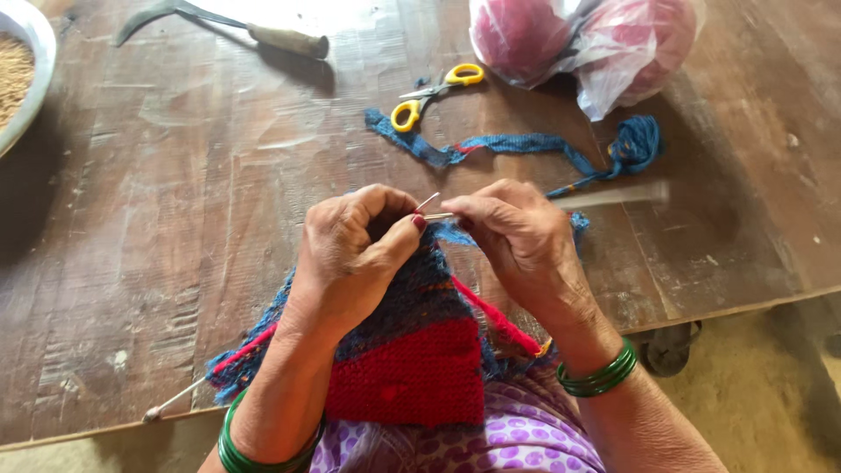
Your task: The person knits a multicolored fabric using two knitting needles and yarn. They repeatedly loop the yarn over the needles and pull stitches through, occasionally adjusting the fabric and yarn tension.
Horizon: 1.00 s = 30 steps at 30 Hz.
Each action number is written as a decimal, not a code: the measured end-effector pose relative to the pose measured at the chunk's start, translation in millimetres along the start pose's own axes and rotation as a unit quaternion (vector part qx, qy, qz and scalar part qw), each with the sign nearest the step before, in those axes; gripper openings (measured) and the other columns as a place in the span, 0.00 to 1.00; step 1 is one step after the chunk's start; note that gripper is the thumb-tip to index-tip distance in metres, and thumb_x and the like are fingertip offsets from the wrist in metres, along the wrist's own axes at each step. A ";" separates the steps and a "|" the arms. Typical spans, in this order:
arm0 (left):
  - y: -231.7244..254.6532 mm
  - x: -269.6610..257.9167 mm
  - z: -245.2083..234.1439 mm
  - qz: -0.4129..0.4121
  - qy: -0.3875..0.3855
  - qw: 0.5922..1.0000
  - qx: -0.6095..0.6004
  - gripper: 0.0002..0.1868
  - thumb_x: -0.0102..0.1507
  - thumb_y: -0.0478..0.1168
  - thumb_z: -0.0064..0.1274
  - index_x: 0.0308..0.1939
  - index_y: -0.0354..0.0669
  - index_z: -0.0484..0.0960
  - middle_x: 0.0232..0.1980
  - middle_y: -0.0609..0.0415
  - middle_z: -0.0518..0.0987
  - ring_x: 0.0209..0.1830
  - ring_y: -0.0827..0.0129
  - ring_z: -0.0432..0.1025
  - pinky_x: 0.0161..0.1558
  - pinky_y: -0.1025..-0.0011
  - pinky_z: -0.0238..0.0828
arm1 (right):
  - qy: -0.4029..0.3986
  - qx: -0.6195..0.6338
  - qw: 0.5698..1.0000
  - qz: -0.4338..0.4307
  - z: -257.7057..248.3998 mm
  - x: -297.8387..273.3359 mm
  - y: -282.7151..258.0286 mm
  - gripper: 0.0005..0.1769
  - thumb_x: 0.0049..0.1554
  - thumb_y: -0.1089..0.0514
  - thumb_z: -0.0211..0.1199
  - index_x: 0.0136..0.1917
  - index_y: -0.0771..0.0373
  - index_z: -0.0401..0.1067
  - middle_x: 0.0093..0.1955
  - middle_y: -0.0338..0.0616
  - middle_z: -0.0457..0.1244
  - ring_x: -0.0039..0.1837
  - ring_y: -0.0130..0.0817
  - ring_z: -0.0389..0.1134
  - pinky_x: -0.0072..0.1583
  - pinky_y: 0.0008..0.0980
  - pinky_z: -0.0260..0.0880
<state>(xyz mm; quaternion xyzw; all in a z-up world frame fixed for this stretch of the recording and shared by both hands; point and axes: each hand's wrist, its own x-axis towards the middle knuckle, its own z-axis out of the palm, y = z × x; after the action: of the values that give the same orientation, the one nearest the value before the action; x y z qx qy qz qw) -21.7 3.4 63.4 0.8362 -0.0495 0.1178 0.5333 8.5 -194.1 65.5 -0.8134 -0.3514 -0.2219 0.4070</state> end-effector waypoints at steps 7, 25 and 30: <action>-13.2 0.3 -10.7 -0.064 -0.084 0.977 -0.186 0.11 0.60 0.33 0.63 0.45 0.35 0.87 0.36 0.63 0.84 0.35 0.85 0.73 0.38 0.82 0.73 | 0.007 -0.020 1.000 0.009 -1.3 -10.5 3.1 0.14 0.57 0.68 0.70 0.55 0.58 0.78 0.46 0.42 0.68 0.52 0.36 0.70 0.53 0.32 0.71; 3.7 -16.0 -20.4 0.011 0.095 0.993 -0.068 0.04 0.64 0.32 0.61 0.41 0.35 0.87 0.31 0.63 0.81 0.31 0.85 0.72 0.34 0.83 0.70 | 0.065 -0.007 0.998 0.024 -0.7 -23.6 -33.1 0.07 0.59 0.64 0.70 0.50 0.57 0.76 0.47 0.42 0.70 0.51 0.35 0.73 0.53 0.31 0.72; 6.7 -22.8 -19.3 0.002 0.094 0.993 -0.074 0.03 0.64 0.31 0.62 0.42 0.36 0.87 0.31 0.64 0.80 0.31 0.86 0.71 0.35 0.85 0.69 | 0.003 0.015 1.000 0.017 16.0 -22.2 -31.6 0.13 0.58 0.64 0.68 0.57 0.66 0.75 0.55 0.51 0.70 0.56 0.45 0.73 0.56 0.38 0.74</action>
<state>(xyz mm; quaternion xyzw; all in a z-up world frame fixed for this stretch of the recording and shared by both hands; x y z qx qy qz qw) -47.9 16.9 71.4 0.7798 -0.0096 0.1927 0.5955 -28.5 -176.4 58.1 -0.8126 -0.3396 -0.2121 0.4235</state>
